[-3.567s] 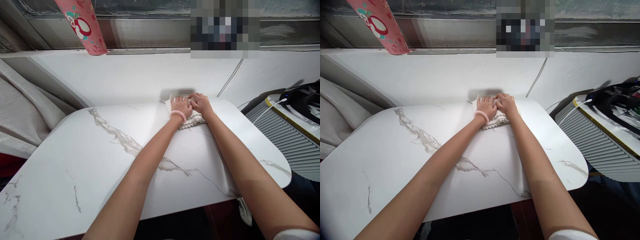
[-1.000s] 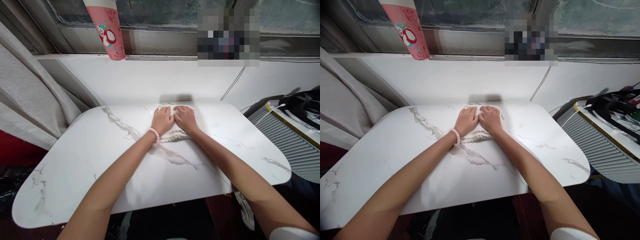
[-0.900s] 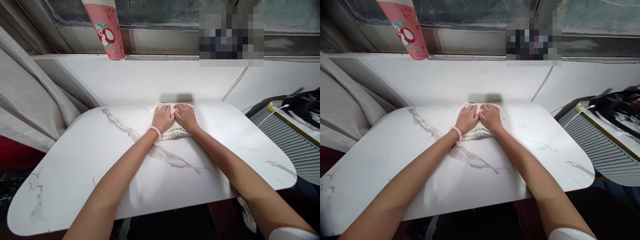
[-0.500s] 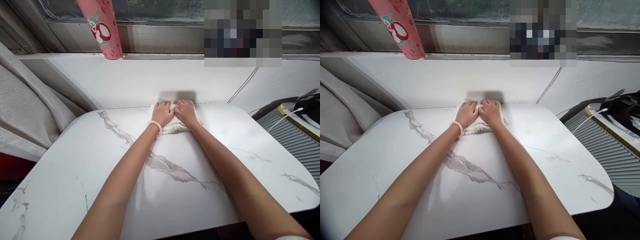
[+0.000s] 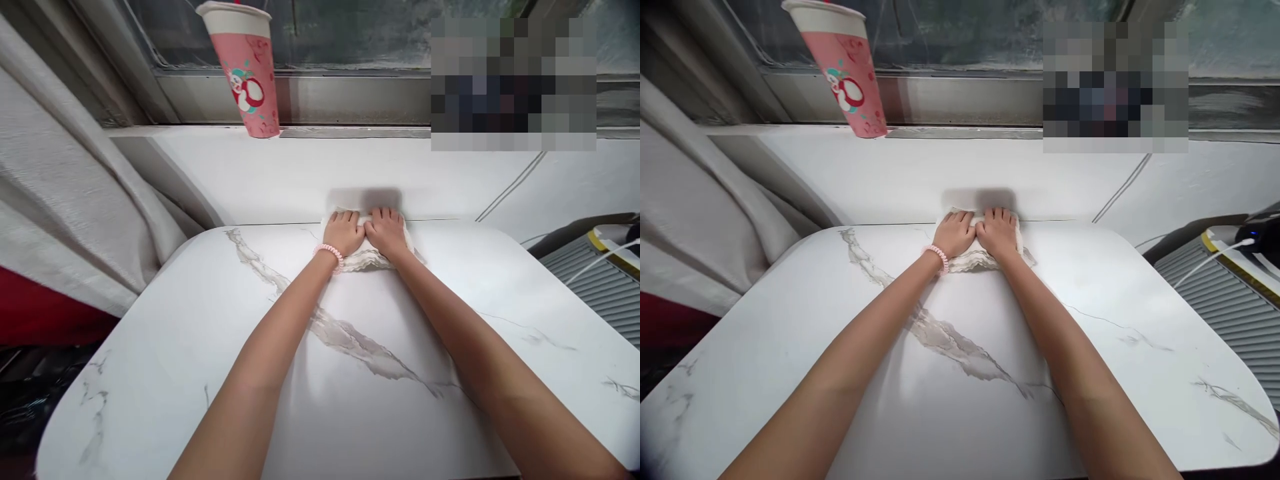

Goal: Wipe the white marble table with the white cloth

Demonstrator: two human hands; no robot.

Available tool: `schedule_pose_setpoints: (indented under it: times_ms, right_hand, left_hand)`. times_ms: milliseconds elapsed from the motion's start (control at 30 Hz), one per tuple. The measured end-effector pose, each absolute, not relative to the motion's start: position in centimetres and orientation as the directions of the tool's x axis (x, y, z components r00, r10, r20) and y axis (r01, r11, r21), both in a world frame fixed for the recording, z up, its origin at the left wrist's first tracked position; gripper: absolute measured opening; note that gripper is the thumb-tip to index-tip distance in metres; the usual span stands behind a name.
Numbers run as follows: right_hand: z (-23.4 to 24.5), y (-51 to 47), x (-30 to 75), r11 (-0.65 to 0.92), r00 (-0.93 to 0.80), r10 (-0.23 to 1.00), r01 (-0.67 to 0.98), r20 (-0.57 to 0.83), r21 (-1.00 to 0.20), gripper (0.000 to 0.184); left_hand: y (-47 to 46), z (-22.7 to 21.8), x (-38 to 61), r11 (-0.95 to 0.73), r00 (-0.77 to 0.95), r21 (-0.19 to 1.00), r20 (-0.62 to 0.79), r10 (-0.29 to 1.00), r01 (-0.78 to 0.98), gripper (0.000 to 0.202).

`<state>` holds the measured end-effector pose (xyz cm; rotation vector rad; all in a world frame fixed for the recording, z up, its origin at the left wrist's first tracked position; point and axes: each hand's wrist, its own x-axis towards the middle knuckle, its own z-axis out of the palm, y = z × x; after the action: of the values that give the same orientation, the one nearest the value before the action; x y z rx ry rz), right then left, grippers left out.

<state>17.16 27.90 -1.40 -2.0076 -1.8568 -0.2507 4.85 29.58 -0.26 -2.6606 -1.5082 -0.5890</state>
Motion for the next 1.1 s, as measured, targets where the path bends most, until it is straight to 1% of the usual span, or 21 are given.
schedule_pose_setpoints:
  times_ms: [167, 267, 333, 433, 567, 667, 767, 867, 933, 1000, 1100]
  right_hand:
    - [-1.9, 28.2, 15.1, 0.011, 0.049, 0.898, 0.991, 0.437, -0.132, 0.032]
    - [-1.9, 28.1, 14.0, 0.057, 0.018, 0.895, 0.986, 0.447, -0.154, 0.031]
    - [-1.8, 27.8, 13.8, 0.056, 0.027, 0.894, 0.984, 0.448, -0.17, 0.032]
    - [-1.5, 26.8, 13.5, 0.036, 0.053, 0.897, 0.98, 0.438, -0.194, 0.032]
    - [-1.0, 24.1, 12.7, 0.079, 0.036, 0.902, 0.966, 0.43, -0.247, 0.031]
    - [-0.6, 20.2, 12.1, 0.128, -0.004, 0.913, 0.952, 0.408, -0.279, 0.032]
    - [-0.5, 14.5, 11.7, 0.196, -0.075, 0.916, 0.941, 0.394, -0.276, 0.034]
    - [-0.5, 8.1, 11.4, 0.283, -0.192, 0.902, 0.939, 0.387, -0.194, 0.038]
    - [-0.5, 4.4, 11.2, 0.371, -0.302, 0.881, 0.918, 0.365, -0.137, 0.042]
    - [-0.4, 1.6, 11.1, 0.413, -0.35, 0.868, 0.903, 0.353, -0.121, 0.045]
    - [-0.2, -0.8, 10.8, 0.449, -0.385, 0.857, 0.884, 0.341, -0.13, 0.047]
  left_hand:
    - [29.7, -0.2, 2.4, -0.507, 0.431, 0.165, 0.347, 0.833, 0.846, 0.035]
    - [29.5, -0.3, 1.4, -0.478, 0.397, 0.174, 0.357, 0.845, 0.861, 0.034]
    - [29.2, -0.5, 1.3, -0.468, 0.389, 0.163, 0.361, 0.848, 0.869, 0.034]
    - [28.4, -0.6, 1.4, -0.475, 0.404, 0.137, 0.356, 0.842, 0.869, 0.037]
    - [26.0, -0.5, 0.5, -0.48, 0.419, 0.121, 0.335, 0.844, 0.869, 0.042]
    - [22.5, -0.3, -0.9, -0.498, 0.453, 0.095, 0.296, 0.841, 0.862, 0.046]
    - [17.1, -0.2, -2.4, -0.523, 0.487, 0.063, 0.285, 0.826, 0.85, 0.048]
    - [10.9, -0.2, -3.6, -0.584, 0.548, 0.051, 0.289, 0.785, 0.81, 0.049]
    - [7.1, -0.2, -4.3, -0.617, 0.582, 0.047, 0.286, 0.762, 0.785, 0.05]
    - [4.2, -0.1, -4.9, -0.614, 0.576, 0.049, 0.296, 0.762, 0.788, 0.049]
    - [1.4, 0.0, -5.6, -0.606, 0.563, 0.05, 0.316, 0.764, 0.794, 0.049]
